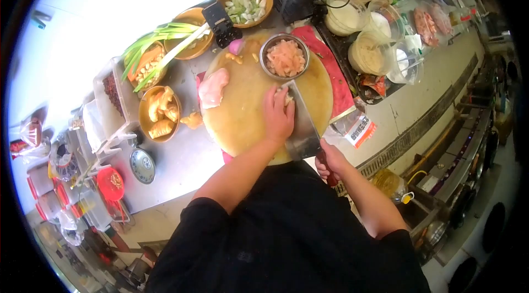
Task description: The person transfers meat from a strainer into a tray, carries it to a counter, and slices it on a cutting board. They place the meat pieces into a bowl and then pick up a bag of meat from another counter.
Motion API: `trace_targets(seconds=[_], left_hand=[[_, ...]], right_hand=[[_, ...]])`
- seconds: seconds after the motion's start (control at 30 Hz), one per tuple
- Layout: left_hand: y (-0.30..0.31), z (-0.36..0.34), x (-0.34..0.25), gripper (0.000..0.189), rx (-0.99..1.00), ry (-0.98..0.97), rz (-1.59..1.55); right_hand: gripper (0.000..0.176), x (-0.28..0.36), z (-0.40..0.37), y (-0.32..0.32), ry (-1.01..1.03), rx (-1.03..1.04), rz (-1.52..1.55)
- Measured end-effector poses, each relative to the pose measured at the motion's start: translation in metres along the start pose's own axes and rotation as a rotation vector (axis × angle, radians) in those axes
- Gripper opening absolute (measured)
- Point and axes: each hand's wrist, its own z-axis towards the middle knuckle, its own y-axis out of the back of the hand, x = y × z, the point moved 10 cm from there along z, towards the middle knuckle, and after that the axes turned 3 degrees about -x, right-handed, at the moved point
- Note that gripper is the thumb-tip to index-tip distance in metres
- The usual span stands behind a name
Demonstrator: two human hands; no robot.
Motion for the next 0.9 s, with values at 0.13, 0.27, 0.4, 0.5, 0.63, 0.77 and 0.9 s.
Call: trace_targets(seconds=[0.13, 0.27, 0.4, 0.5, 0.63, 0.77, 0.9], left_hand=[[-0.008, 0.084, -0.044, 0.041, -0.002, -0.2, -0.001], [-0.044, 0.133, -0.012, 0.041, 0.024, -0.281, 0.085], [-0.065, 0.137, -0.002, 0.048, 0.174, -0.334, 0.406], [-0.057, 0.137, -0.012, 0.055, 0.191, -0.333, 0.392], [-0.066, 0.127, 0.0, 0.058, 0.316, -0.328, 0.371], [-0.01, 0.123, -0.019, 0.054, 0.157, -0.33, 0.317], [0.083, 0.091, 0.085, 0.048, -0.174, 0.091, 0.578]], right_hand=[[0.08, 0.057, -0.026, 0.0, 0.094, -0.08, 0.086], [0.075, 0.083, -0.035, 0.016, 0.181, -0.173, 0.262], [0.073, 0.063, -0.046, 0.042, 0.19, -0.278, 0.322], [0.074, 0.045, -0.052, 0.052, 0.24, -0.293, 0.268], [0.075, 0.029, -0.056, 0.059, 0.225, -0.389, 0.259], [0.07, 0.017, -0.054, 0.074, 0.3, -0.422, 0.102], [0.065, -0.001, -0.047, 0.083, 0.329, -0.418, -0.037]])
